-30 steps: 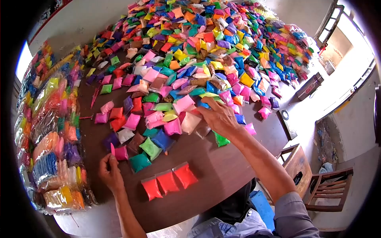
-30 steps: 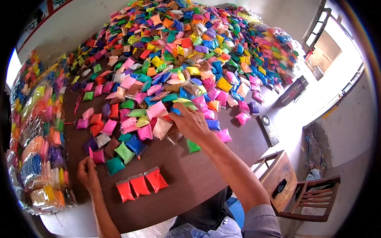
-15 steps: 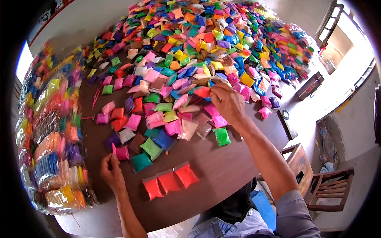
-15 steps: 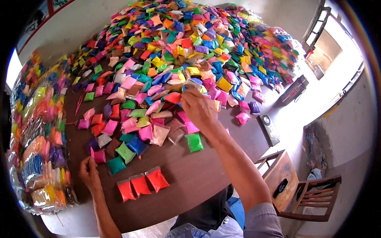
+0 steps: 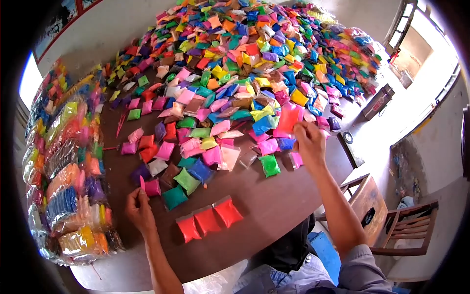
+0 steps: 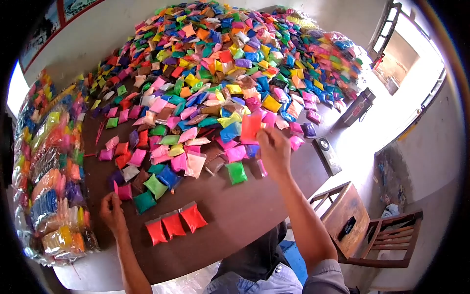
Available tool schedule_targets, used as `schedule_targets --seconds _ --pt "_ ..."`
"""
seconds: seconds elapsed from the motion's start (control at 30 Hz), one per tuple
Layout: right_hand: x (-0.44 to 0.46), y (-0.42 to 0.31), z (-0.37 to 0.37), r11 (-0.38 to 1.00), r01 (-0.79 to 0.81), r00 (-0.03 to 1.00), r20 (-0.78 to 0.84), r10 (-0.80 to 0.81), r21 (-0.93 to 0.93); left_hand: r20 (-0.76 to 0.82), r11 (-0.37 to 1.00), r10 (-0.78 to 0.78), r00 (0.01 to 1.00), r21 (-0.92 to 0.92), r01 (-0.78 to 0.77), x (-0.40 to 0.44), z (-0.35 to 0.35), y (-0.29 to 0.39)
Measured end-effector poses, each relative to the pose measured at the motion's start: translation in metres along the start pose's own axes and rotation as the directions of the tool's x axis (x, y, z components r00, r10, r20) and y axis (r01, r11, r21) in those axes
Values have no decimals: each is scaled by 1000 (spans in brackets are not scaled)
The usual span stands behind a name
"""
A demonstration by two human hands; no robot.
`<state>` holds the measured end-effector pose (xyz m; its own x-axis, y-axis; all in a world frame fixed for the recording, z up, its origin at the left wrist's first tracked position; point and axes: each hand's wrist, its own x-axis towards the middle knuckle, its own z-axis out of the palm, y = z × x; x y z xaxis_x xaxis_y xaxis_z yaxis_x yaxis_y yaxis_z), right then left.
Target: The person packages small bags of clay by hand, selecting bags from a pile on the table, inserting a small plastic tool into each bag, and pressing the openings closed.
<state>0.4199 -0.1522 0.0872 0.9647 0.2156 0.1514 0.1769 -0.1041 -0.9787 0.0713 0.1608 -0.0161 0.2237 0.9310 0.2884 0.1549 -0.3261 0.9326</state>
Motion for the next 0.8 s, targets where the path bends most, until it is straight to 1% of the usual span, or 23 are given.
schedule_targets --seconds 0.07,0.13,0.17,0.2,0.23,0.27,0.33,0.4,0.47,0.5,0.53,0.6,0.67,0.77,0.8 --pt "-32 12 -14 993 -105 990 94 109 -47 -16 1000 -28 999 -7 28 0 1 1" --pt "-71 25 -20 988 -151 980 136 144 39 -6 1000 5 1000 15 -5 1 -1 0" --pt "-90 31 -23 986 -154 981 125 147 54 -2 999 30 1000 36 -30 2 -3 -2" --pt "-109 38 -26 979 -187 972 158 173 80 10 998 47 999 43 -47 5 -4 -9" --pt "-123 41 -27 970 -221 961 192 199 104 -25 1000 16 1000 -5 -16 8 -4 -17" --pt "-134 42 -28 965 -233 960 185 209 121 -57 999 -20 998 -51 17 9 -5 -26" --pt "-160 42 -30 941 -303 937 228 265 150 -19 1000 24 1000 -16 -24 7 -8 -21" --pt "-176 47 -33 937 -311 930 255 264 162 12 998 68 998 16 -68 2 -10 -18" --pt "-191 43 -36 926 -328 917 300 264 188 45 935 241 969 256 -245 -8 -16 -17" --pt "-198 38 -37 913 -354 909 303 284 204 73 909 197 978 359 -210 -19 -22 -4" --pt "-202 40 -38 905 -369 905 304 298 213 84 902 198 977 374 -215 -29 -28 0" --pt "-209 43 -41 921 -316 919 314 237 228 164 801 291 943 498 -334 -50 -42 5" --pt "-213 43 -42 923 -315 918 317 237 222 168 775 301 939 530 -344 -67 -50 13" --pt "-222 46 -43 932 -303 920 314 232 200 216 764 293 931 533 -364 -85 -63 25" --pt "-225 47 -44 939 -290 926 304 226 185 220 805 236 947 502 -317 -91 -67 34"
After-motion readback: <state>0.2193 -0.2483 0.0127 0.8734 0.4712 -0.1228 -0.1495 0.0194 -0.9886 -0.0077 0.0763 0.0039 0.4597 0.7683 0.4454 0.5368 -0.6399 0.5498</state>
